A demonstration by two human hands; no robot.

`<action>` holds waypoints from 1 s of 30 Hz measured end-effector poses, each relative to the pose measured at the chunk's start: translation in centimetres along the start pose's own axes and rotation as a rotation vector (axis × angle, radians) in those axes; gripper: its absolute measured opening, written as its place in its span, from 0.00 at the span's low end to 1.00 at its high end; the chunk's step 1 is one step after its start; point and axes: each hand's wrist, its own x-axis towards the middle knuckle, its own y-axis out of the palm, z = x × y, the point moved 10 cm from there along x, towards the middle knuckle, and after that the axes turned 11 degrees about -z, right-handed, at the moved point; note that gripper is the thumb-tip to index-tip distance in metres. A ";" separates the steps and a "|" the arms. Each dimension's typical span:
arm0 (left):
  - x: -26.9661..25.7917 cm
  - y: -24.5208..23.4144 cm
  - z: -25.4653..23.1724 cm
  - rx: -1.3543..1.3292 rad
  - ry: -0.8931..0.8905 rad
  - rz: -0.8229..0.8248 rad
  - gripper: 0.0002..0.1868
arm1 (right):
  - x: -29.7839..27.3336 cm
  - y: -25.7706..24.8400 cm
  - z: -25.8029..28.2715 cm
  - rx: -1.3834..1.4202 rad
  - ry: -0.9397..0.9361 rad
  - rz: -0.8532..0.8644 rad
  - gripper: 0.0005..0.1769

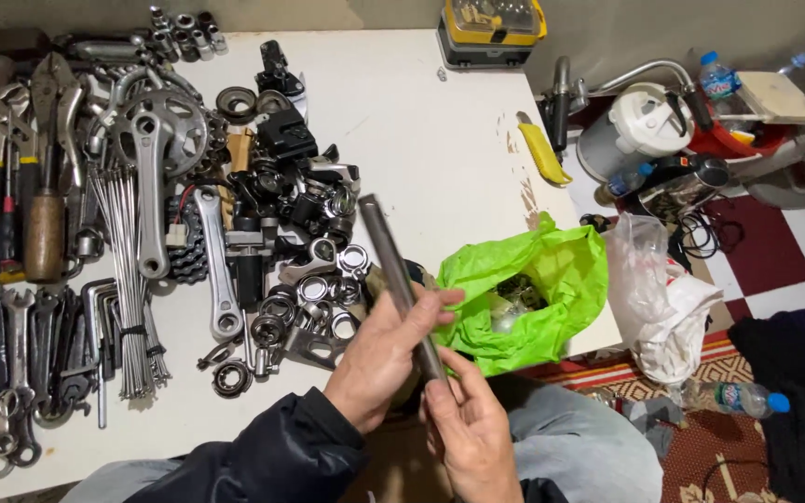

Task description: The person handles a metal tube and a bicycle crankset on a cluttered workbench. They wipe the crankset with a cloth to clean it.

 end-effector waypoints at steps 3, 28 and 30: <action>-0.1 0.8 1.3 0.039 -0.028 0.017 0.12 | 0.4 -1.4 -1.0 -0.032 -0.035 -0.053 0.30; 0.0 -1.4 -1.2 0.238 -0.026 -0.003 0.07 | 28.1 7.3 17.1 -1.433 -0.445 -0.157 0.27; 0.1 -1.8 -1.5 0.290 -0.015 -0.027 0.06 | 30.2 8.4 16.2 -1.441 -0.497 -0.196 0.29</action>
